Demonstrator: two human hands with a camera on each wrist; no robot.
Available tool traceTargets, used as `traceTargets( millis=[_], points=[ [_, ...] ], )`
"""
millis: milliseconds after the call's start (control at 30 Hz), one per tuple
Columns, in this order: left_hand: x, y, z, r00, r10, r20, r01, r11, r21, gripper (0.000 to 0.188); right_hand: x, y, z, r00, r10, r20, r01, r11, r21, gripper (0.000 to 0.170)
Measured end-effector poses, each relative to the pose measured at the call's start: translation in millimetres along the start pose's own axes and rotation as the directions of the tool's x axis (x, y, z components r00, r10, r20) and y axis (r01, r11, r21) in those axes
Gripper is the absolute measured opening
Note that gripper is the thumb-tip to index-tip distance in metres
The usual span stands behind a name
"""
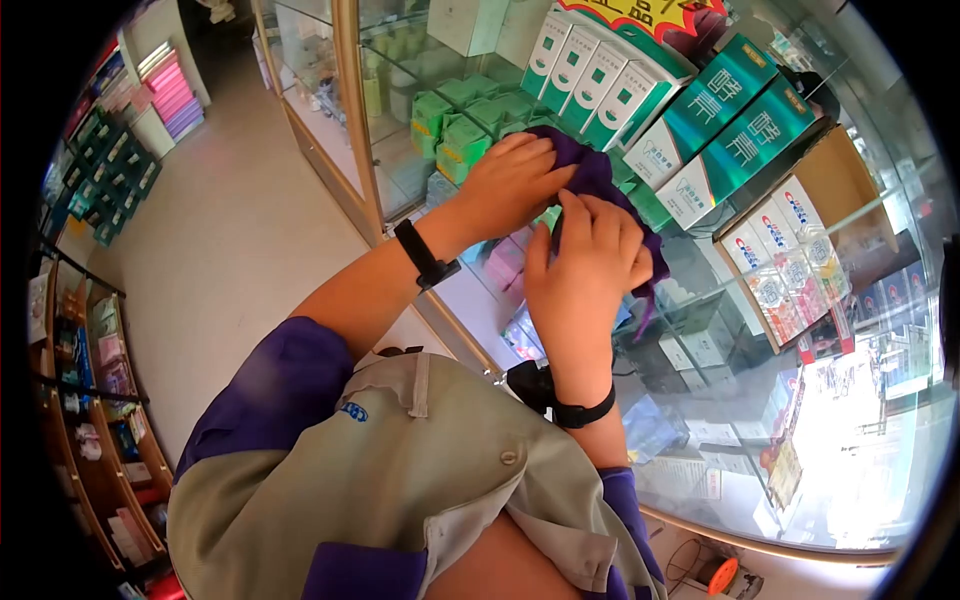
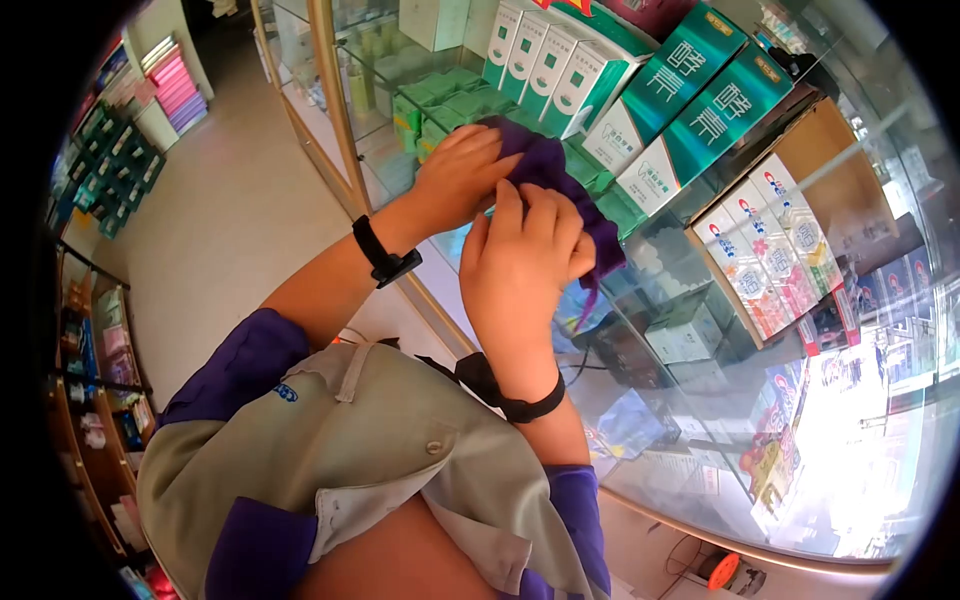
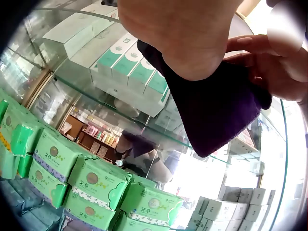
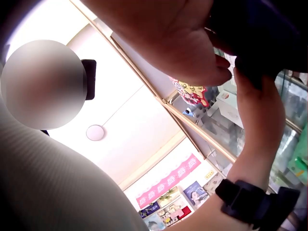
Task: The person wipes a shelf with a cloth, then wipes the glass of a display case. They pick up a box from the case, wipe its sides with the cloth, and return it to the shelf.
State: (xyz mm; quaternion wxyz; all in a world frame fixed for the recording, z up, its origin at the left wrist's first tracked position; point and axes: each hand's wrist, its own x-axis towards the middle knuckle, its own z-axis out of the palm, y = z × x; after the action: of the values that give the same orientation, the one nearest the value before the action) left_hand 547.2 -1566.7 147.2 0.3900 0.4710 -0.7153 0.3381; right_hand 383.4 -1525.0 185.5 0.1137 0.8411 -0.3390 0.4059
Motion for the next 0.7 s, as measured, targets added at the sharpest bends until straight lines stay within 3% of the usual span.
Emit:
traceTargets(
  millis=[67, 133, 167, 267, 333, 400, 533, 567, 700],
  points=[
    [1.7, -10.4, -3.0, 0.997, 0.021, 0.075, -0.020, 1.000, -0.016, 0.034, 9.2, -1.3, 4.2, 0.998, 0.010, -0.059, -0.009, 1.000, 0.016, 0.040],
    [1.0, -25.6, -4.0, 0.990, 0.141, -0.018, -0.142, 0.988, -0.064, 0.034, 16.5, -2.4, 10.4, 0.990, 0.040, -0.133, -0.040, 0.999, 0.004, 0.035],
    [-4.1, -39.2, -1.2, 0.985, 0.174, 0.021, -0.170, 0.978, -0.118, 0.051, 20.0, -1.3, 13.4, 0.991, 0.071, -0.113, -0.074, 0.997, -0.018, 0.035],
    [-2.8, -75.6, -15.5, 0.975, 0.187, 0.117, -0.166, 0.972, -0.168, 0.051, 25.7, 1.5, 31.1, 0.984, 0.166, -0.062, -0.175, 0.967, -0.184, 0.041],
    [-3.9, -107.4, -25.9, 0.968, 0.209, 0.140, -0.177, 0.962, -0.210, 0.049, 33.7, -13.0, 49.6, 0.971, 0.240, -0.021, -0.240, 0.953, -0.183, 0.044],
    [-9.2, -143.7, -32.3, 0.959, 0.214, 0.184, -0.162, 0.952, -0.260, 0.047, 49.1, -35.4, 69.5, 0.979, 0.205, -0.010, -0.202, 0.952, -0.231, 0.047],
    [-19.0, -215.4, -50.4, 0.963, 0.194, 0.187, -0.141, 0.954, -0.266, 0.046, 91.7, -84.3, 127.7, 0.987, 0.163, 0.004, -0.158, 0.959, -0.238, 0.052],
    [-20.2, -230.5, -54.3, 0.975, 0.194, 0.108, -0.163, 0.955, -0.247, 0.036, 102.8, -94.0, 139.7, 0.985, 0.175, 0.002, -0.169, 0.957, -0.236, 0.052],
    [-31.6, -281.1, -62.2, 0.982, 0.186, 0.036, -0.169, 0.945, -0.280, 0.030, 136.1, -122.0, 178.9, 0.984, 0.177, 0.008, -0.171, 0.958, -0.230, 0.051]
  ],
)
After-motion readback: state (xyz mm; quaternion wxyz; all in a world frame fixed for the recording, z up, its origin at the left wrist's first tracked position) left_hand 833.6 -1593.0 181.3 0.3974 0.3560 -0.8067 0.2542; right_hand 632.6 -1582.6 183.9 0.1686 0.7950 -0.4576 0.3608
